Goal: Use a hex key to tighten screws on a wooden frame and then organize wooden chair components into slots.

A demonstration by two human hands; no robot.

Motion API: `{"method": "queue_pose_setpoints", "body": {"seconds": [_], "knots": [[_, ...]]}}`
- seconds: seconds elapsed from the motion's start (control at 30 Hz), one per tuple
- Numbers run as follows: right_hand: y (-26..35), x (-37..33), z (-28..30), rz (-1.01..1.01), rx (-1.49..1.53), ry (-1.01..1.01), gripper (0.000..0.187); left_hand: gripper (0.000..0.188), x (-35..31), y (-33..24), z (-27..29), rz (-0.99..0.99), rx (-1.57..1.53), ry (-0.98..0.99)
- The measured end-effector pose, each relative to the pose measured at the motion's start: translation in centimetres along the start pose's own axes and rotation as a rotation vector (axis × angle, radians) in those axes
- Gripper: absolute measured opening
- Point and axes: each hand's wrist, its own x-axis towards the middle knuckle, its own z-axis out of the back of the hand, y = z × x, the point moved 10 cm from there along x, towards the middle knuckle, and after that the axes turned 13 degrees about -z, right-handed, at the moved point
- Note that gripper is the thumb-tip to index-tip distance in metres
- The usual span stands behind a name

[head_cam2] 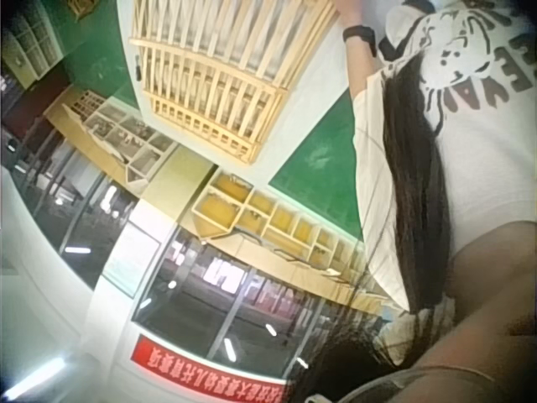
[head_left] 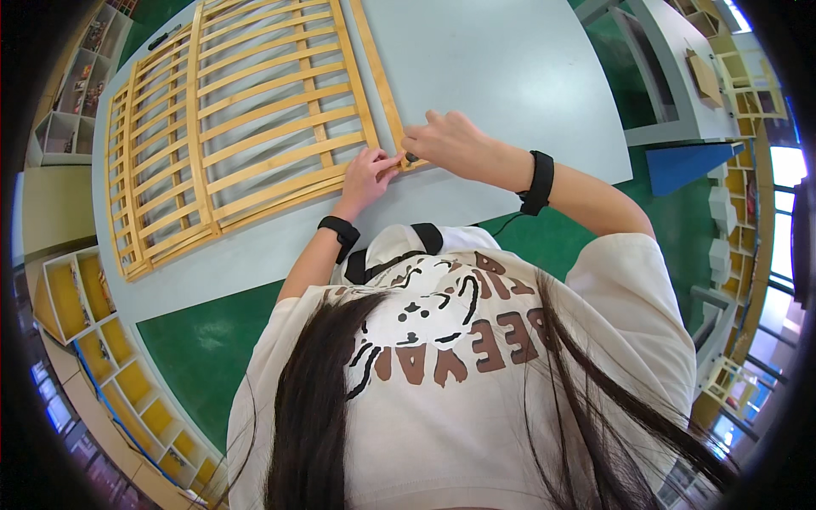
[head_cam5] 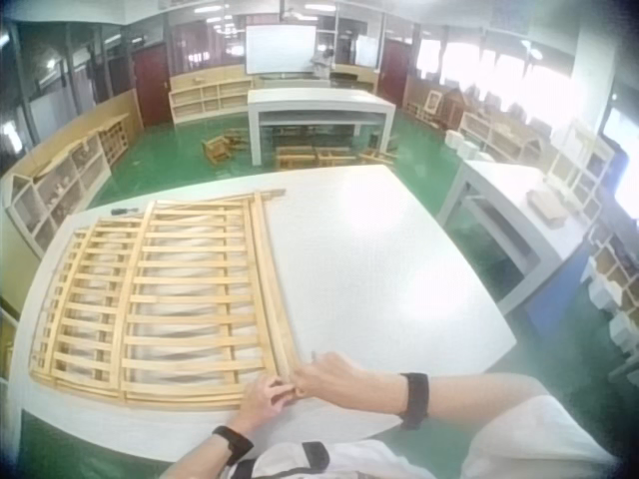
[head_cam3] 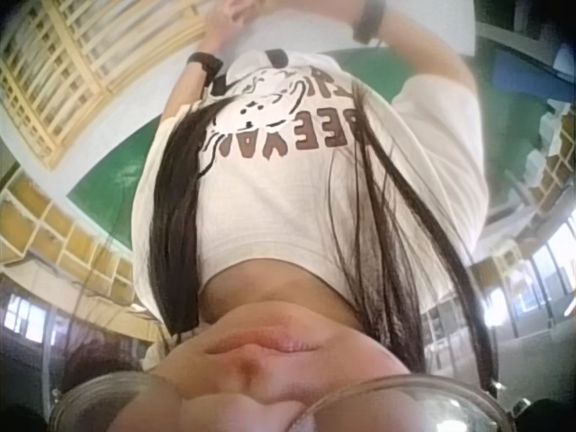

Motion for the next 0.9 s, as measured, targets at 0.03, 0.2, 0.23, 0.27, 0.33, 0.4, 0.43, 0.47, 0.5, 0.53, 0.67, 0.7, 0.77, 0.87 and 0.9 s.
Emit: {"method": "queue_pose_setpoints", "body": {"seconds": [0.03, 0.2, 0.23, 0.27, 0.33, 0.4, 0.43, 0.47, 0.5, 0.53, 0.67, 0.7, 0.77, 0.87, 0.9], "knots": [[-0.1, 0.0, -0.4, -0.002, 0.000, 0.001, 0.015, 0.028, 0.1, -0.1, 0.1, -0.003, -0.003, -0.005], [-1.0, 0.2, -0.2, -0.072, 0.134, -0.069, 0.019, 0.028, 0.1, -0.2, 0.1, 0.013, 0.014, 0.009], [-0.9, 0.2, 0.0, -0.073, 0.134, -0.068, 0.019, 0.028, 0.1, -0.2, 0.1, 0.006, 0.018, 0.005], [-1.0, 0.3, 0.2, -0.090, 0.172, -0.068, 0.019, 0.028, 0.1, -0.2, 0.1, 0.006, 0.017, 0.006], [-0.9, 0.2, 0.2, -0.106, 0.209, -0.069, 0.020, 0.028, 0.1, -0.3, 0.3, -0.002, 0.020, -0.002], [-1.1, 0.0, 0.7, -0.153, 0.262, -0.172, 0.016, 0.028, 0.0, 0.0, 0.0, -0.007, 0.009, -0.007], [-0.9, 0.0, 0.4, -0.152, 0.262, -0.172, 0.016, 0.028, -0.1, 0.1, 0.0, -0.014, -0.001, -0.012], [-1.2, -0.3, 1.1, -0.168, 0.347, -0.267, 0.012, 0.028, -0.2, 0.2, -0.1, -0.013, -0.001, -0.013], [-1.7, -0.7, 1.8, -0.186, 0.433, -0.361, 0.009, 0.029, 0.0, -0.1, 0.1, -0.007, 0.006, -0.011], [-1.7, -0.8, 1.6, -0.186, 0.434, -0.360, 0.009, 0.029, 0.3, -0.3, 0.3, -0.002, 0.013, -0.009], [-3.4, -0.8, 1.6, -0.299, 0.695, -0.351, 0.021, 0.015, 0.4, -0.5, 0.6, 0.001, 0.014, -0.024], [-3.8, -0.7, 1.3, -0.341, 0.761, -0.317, 0.027, 0.021, 0.3, -0.3, 0.4, 0.000, 0.015, -0.014], [-4.2, -0.5, 0.8, -0.357, 0.856, -0.298, 0.032, 0.029, 0.2, -0.1, 0.3, -0.001, 0.018, -0.004], [-4.5, -0.1, 0.1, -0.412, 0.884, -0.263, 0.034, 0.028, 0.2, -0.1, 0.0, 0.002, 0.010, 0.008], [-4.5, -0.2, 0.2, -0.446, 0.814, -0.258, 0.032, 0.027, 0.1, -0.1, 0.1, 0.008, 0.014, 0.003]]}}
